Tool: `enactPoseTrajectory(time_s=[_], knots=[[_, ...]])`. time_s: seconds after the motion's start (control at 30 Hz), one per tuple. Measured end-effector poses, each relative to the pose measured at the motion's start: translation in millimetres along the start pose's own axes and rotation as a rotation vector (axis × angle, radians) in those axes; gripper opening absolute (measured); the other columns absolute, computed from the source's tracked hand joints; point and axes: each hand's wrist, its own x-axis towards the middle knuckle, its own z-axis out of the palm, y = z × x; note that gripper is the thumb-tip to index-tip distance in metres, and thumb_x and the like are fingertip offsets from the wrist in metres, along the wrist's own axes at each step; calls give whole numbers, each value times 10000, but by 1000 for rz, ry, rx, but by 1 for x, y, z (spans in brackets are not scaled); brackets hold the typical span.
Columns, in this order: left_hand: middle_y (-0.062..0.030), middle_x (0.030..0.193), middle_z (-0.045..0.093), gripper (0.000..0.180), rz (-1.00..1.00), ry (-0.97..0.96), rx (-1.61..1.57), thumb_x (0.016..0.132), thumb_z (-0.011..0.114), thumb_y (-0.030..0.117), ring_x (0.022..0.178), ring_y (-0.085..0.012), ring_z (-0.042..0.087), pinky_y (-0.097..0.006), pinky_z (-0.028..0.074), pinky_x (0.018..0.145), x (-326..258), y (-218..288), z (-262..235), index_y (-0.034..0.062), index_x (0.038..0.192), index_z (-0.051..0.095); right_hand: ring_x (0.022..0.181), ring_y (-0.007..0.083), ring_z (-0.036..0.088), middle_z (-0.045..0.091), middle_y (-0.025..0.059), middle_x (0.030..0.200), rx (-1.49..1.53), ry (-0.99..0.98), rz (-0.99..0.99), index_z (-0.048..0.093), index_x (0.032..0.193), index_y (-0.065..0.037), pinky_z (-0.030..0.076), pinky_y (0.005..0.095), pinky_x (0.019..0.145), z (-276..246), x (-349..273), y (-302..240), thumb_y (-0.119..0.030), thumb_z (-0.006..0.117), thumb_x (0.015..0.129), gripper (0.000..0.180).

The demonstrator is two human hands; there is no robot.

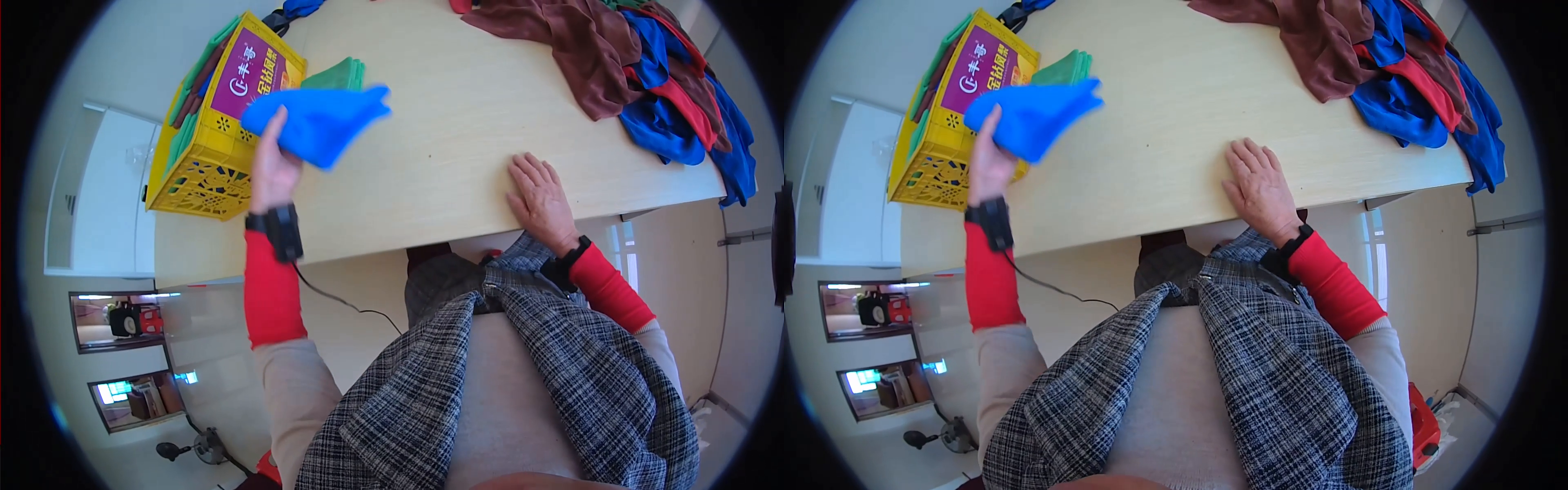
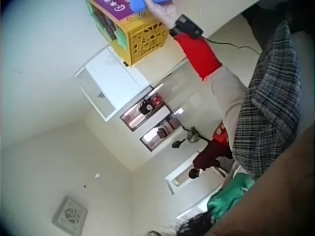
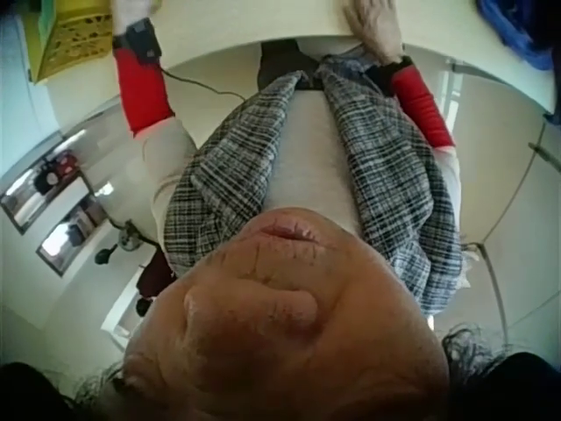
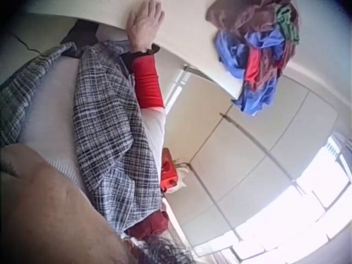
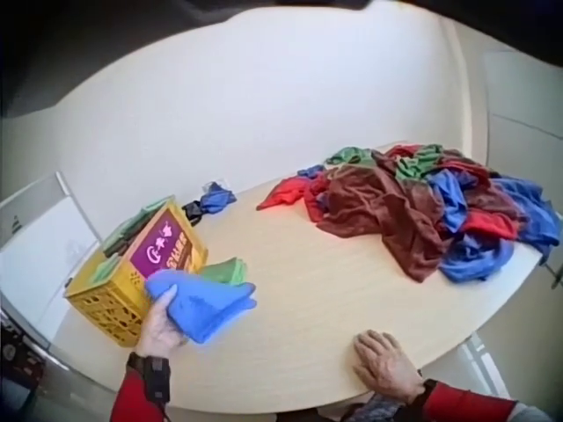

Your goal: The person folds a green cloth by hand and places it on a stack, then picks up a blue cloth, folds it, and puts it into a yellow crate. Finally, they pick up a brown cloth, fold it, and place it on the table.

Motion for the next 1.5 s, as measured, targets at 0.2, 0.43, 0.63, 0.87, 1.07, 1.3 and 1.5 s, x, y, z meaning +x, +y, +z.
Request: enactPoseTrajectory(time_s=[0.2,0.43,0.63,0.87,1.07,1.3,1.5], knots=[[-133,1397,580,524,148,3,-159,956,709,250,1261,-312,568,-507,437,1112,153,15,-15,68,1400,498,1440,350,381,483,191,1486,-10,-10,84,526,1379,15,262,477,1207,-6,-1,-3,-241,593,935,516],[-152,1370,586,553,-104,157,-204,925,742,243,1237,-336,582,-540,510,1024,209,-90,-106,62,1386,496,1438,352,384,484,192,1485,10,-23,95,525,1378,20,268,475,1203,-6,3,-6,-234,598,924,526],[-189,1317,541,657,-299,369,-215,888,781,360,1238,-367,539,-524,494,1036,206,-73,-115,92,1391,454,1432,352,394,485,196,1484,21,-10,82,530,1372,22,283,476,1194,-7,4,-9,-224,604,914,526],[-195,1368,367,874,-546,366,33,830,786,540,1226,-348,484,-478,520,958,196,-81,-95,80,1411,324,1422,360,405,493,200,1477,-13,-8,90,534,1366,29,294,482,1186,-5,8,-2,-211,610,908,523],[-133,774,622,510,-516,228,-173,868,673,593,659,-383,626,-552,542,660,286,-92,-231,112,1030,626,1414,370,412,502,208,1465,105,33,-19,539,1357,38,305,489,1177,-10,14,-20,-185,619,900,515],[-118,917,659,301,308,105,720,855,697,347,877,-259,623,-405,483,767,296,-128,-167,62,921,626,1401,388,420,510,212,1454,7,11,23,535,1354,44,319,492,1165,-6,6,-19,-159,619,886,517],[-245,1081,696,647,399,741,122,660,804,269,946,-314,693,-398,544,848,225,-99,-13,-157,1086,570,1402,386,413,503,209,1458,-15,-1,17,514,1374,41,316,495,1165,-1,2,-16,-149,609,886,533]])
